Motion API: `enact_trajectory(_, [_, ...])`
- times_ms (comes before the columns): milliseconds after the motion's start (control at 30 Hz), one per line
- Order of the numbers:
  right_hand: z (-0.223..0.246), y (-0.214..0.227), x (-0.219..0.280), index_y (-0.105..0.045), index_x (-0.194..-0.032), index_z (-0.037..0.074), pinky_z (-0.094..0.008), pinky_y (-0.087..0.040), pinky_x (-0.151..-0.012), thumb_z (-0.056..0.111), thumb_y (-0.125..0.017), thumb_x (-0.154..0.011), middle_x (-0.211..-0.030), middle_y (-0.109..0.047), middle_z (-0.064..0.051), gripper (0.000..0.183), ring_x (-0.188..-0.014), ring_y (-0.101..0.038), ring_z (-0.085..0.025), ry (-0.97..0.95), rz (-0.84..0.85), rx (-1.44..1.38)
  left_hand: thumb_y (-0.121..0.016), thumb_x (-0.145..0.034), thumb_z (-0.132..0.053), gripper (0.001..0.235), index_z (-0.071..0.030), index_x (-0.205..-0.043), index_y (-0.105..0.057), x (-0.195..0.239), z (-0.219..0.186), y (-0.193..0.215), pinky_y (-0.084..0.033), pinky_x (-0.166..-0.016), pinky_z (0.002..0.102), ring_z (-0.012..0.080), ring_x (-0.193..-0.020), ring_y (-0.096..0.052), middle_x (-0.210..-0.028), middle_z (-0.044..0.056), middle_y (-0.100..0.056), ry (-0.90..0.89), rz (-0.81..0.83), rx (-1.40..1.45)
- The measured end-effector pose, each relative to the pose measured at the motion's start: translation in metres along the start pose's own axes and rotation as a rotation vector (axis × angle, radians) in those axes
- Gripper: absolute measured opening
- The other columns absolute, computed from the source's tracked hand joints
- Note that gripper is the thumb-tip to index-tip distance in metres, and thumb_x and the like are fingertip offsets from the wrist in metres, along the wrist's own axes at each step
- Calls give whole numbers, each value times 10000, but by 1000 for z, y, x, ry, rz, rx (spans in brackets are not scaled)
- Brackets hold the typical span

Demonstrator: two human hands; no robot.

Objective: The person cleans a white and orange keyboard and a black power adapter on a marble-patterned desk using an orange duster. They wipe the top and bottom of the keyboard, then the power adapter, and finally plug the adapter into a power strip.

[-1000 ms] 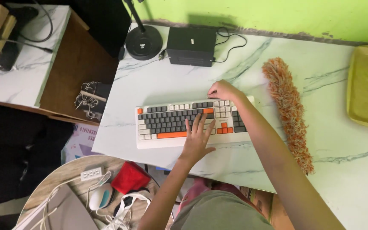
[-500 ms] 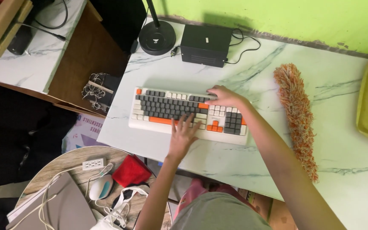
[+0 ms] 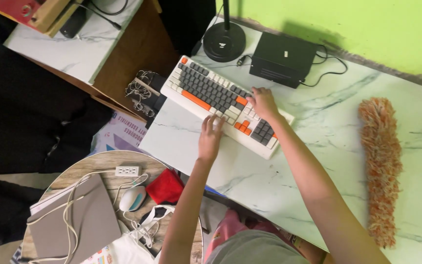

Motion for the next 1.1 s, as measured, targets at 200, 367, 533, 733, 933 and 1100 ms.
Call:
enact_trajectory(200, [14, 51, -7, -621, -1342, -15, -506, -455, -1024, 334, -622, -1012, -1297, -630, -206, 480, -1185, -574, -395, -129, -36, -84, -757, -825, -20, 632, -175, -1414, -586, -14, -5, -13, -571, -946, 413, 368, -1354, -474, -1434, 115, -514, 14, -19, -31])
enact_trajectory(367, [11, 51, -11, -630, -1342, 0, -498, -412, -1139, 327, -628, -1036, -1340, -634, -174, 448, -1256, -578, -365, -149, -74, -95, -760, -837, -31, 631, -192, -1420, -581, -23, -9, -14, -589, -900, 400, 365, -1354, -469, -1432, 111, -511, 48, -14, -10])
enact_trajectory(533, [46, 67, 1, -551, -1421, -14, -623, -251, -1190, 234, -624, -1034, -1449, -542, -216, 465, -1366, -499, -370, -79, -204, 74, -761, -838, -39, 636, -212, -1421, -576, -23, -11, -15, -595, -898, 401, 350, -1358, -471, -1434, 94, -512, 67, -18, -18])
enact_trajectory(733, [121, 89, 48, -428, -1517, 8, -623, -163, -1265, 173, -642, -962, -1575, -351, -251, 618, -1500, -356, -391, -1, -176, 45, -730, -818, 16, 641, -168, -1408, -559, -15, -14, -17, -585, -900, 414, 384, -1386, -444, -1453, 130, -494, 104, -11, 64])
enact_trajectory(933, [178, 93, 111, -451, -1480, 24, -658, -197, -1207, 129, -688, -888, -1552, -366, -237, 646, -1463, -360, -391, 176, -89, 6, -706, -857, -6, 574, -86, -1406, -560, 20, -22, -5, -550, -977, 433, 371, -1348, -494, -1460, 142, -512, 211, 10, 224])
enact_trajectory(1100, [193, 111, 156, -454, -1478, 30, -629, -258, -1200, 111, -694, -894, -1496, -429, -233, 636, -1431, -394, -399, 184, -58, -236, -694, -855, -6, 525, -59, -1367, -588, 45, -44, 11, -510, -1010, 449, 378, -1310, -526, -1430, 144, -557, 260, 17, 286])
Point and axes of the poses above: each hand's wrist, its own x-axis away from the middle knuckle, its own y-axis out of the back of the hand, z = x × y, the point moved 8 cm from there along -x, towards the middle knuckle
